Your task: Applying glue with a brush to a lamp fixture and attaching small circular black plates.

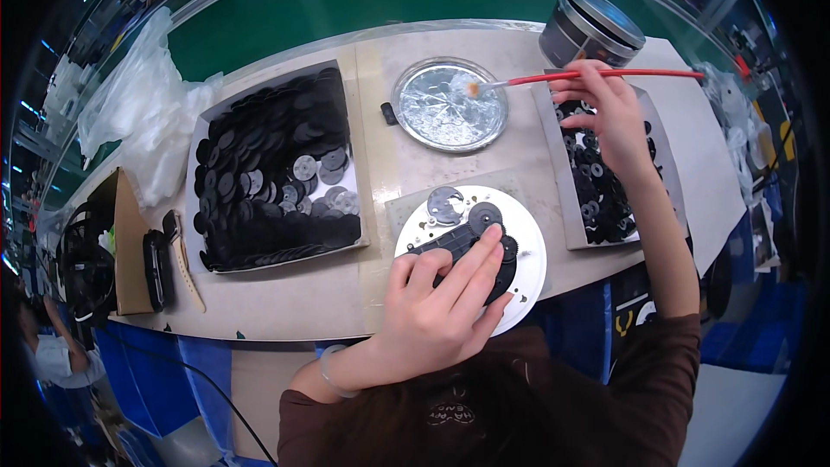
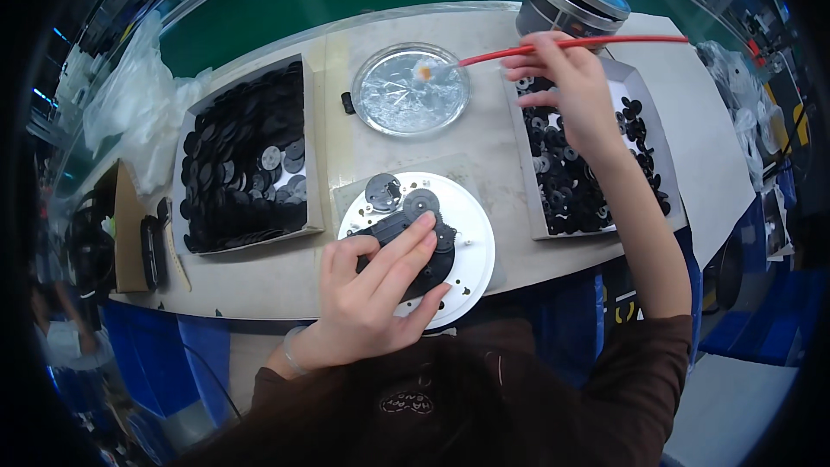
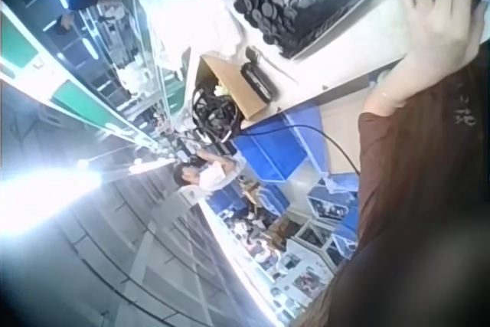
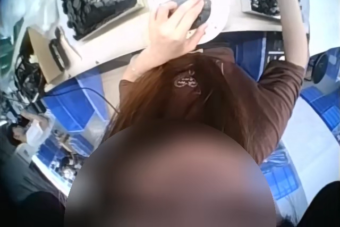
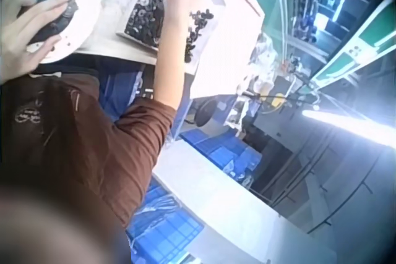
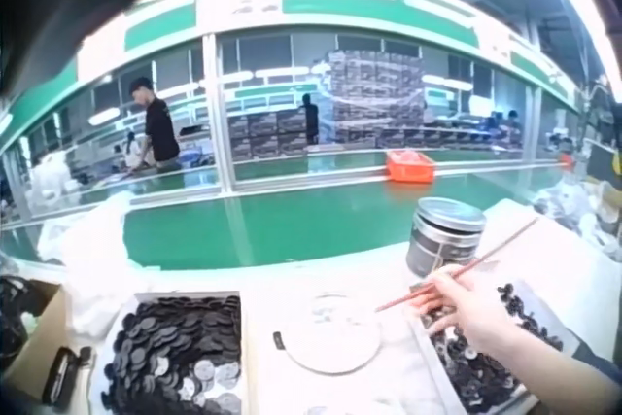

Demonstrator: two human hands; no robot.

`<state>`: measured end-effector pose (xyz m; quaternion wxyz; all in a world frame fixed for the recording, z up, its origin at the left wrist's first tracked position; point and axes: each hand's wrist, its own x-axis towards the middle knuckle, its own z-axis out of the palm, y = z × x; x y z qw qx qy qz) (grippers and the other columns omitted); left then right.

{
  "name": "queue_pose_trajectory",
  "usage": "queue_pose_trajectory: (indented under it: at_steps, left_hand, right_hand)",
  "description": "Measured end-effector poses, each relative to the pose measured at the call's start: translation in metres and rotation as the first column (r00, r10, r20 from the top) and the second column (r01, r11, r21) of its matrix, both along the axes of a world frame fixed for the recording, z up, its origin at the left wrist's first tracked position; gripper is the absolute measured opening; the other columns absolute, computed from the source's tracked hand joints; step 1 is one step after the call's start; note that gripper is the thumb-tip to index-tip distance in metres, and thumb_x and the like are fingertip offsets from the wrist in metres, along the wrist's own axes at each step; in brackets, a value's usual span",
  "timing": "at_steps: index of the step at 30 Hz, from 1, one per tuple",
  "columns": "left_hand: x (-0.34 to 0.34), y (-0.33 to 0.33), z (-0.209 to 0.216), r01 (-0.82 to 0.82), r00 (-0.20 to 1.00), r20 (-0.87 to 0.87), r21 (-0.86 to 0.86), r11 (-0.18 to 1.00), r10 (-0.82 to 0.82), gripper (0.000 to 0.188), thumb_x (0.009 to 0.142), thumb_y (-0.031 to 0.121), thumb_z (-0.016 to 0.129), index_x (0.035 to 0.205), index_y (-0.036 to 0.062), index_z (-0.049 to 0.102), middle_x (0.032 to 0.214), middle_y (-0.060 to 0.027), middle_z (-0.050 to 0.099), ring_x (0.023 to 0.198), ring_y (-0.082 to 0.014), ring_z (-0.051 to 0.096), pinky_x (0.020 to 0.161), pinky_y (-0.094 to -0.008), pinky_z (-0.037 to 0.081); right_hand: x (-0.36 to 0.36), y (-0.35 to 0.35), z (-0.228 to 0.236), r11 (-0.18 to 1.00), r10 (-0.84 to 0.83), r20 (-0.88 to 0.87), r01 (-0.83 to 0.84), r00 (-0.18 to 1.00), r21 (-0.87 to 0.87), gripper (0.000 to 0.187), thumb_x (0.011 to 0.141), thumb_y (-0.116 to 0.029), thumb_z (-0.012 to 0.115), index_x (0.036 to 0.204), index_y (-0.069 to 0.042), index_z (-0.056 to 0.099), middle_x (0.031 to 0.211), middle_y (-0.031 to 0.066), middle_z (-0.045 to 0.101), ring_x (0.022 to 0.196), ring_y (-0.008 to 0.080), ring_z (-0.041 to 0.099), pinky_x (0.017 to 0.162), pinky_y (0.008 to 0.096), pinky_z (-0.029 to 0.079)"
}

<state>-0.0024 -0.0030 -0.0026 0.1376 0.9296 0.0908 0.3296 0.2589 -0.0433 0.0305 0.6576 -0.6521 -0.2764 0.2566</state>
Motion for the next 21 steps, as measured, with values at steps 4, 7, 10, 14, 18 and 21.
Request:
queue_pose_trajectory:
  at_steps: [4,7,10,14,18,21]
  left_hand:
    - [0.001,0.001,0.001,0.004,1.0,0.006,-0.001,1.0,-0.004,0.043,0.061,0.018,0.071,0.099,0.0034,0.061,0.111,-0.002,0.06,0.069,-0.0167,0.041,0.065,-0.0257,0.033]
    - [0.001,0.001,0.001,0.005,1.0,0.0,0.002,1.0,-0.005,0.043,0.061,0.018,0.071,0.1,0.0034,0.061,0.111,-0.002,0.06,0.068,-0.0167,0.041,0.064,-0.0256,0.033]
    - [0.0,0.001,0.002,0.001,1.0,0.001,0.0,1.0,-0.001,0.043,0.061,0.018,0.071,0.1,0.0034,0.061,0.111,-0.0021,0.06,0.068,-0.0167,0.041,0.064,-0.0256,0.033]
    - [0.0,0.002,0.002,0.009,1.0,0.006,0.004,1.0,-0.009,0.042,0.062,0.018,0.071,0.099,0.0033,0.061,0.111,-0.0024,0.06,0.069,-0.0168,0.042,0.064,-0.0258,0.033]
    - [0.0,0.002,0.002,0.017,1.0,0.006,0.004,1.0,-0.017,0.041,0.062,0.018,0.071,0.099,0.0031,0.061,0.111,-0.0026,0.06,0.069,-0.0169,0.042,0.064,-0.026,0.033]
    - [0.0,0.002,0.001,0.015,1.0,0.003,0.0,1.0,-0.015,0.041,0.062,0.018,0.071,0.099,0.0029,0.061,0.111,-0.0028,0.06,0.069,-0.0169,0.042,0.064,-0.026,0.033]
  right_hand:
    - [-0.013,0.003,-0.008,0.979,0.202,0.472,-0.194,0.858,-0.066,0.019,0.093,-0.015,0.04,0.1,-0.001,0.052,0.089,0.0087,0.06,0.082,0.0114,0.059,0.06,0.0214,0.05]
    - [-0.014,0.002,-0.009,0.935,0.347,0.86,-0.213,0.374,-0.285,0.012,0.083,0.001,0.05,0.094,-0.001,0.054,0.083,0.0099,0.058,0.076,0.0193,0.059,0.062,0.0275,0.047]
    - [-0.016,-0.002,-0.005,0.932,0.301,0.945,-0.251,0.13,-0.262,0.017,0.079,0.004,0.053,0.095,-0.002,0.054,0.083,0.0125,0.057,0.073,0.0247,0.058,0.062,0.0295,0.047]
    - [-0.011,-0.01,-0.006,0.935,0.286,0.957,-0.229,0.038,-0.27,0.014,0.08,0.003,0.053,0.094,0.0,0.053,0.082,0.0126,0.059,0.072,0.0235,0.059,0.062,0.0283,0.048]
    - [-0.017,-0.012,-0.004,0.981,0.128,0.751,-0.194,0.647,-0.001,0.011,0.088,-0.007,0.047,0.095,-0.001,0.052,0.085,0.0123,0.061,0.074,0.0182,0.06,0.06,0.0252,0.05]
    - [-0.011,-0.008,0.006,0.996,-0.005,0.148,-0.007,0.989,0.084,0.026,0.093,-0.026,0.042,0.099,-0.002,0.052,0.087,0.0128,0.062,0.077,0.0133,0.061,0.051,0.0194,0.05]
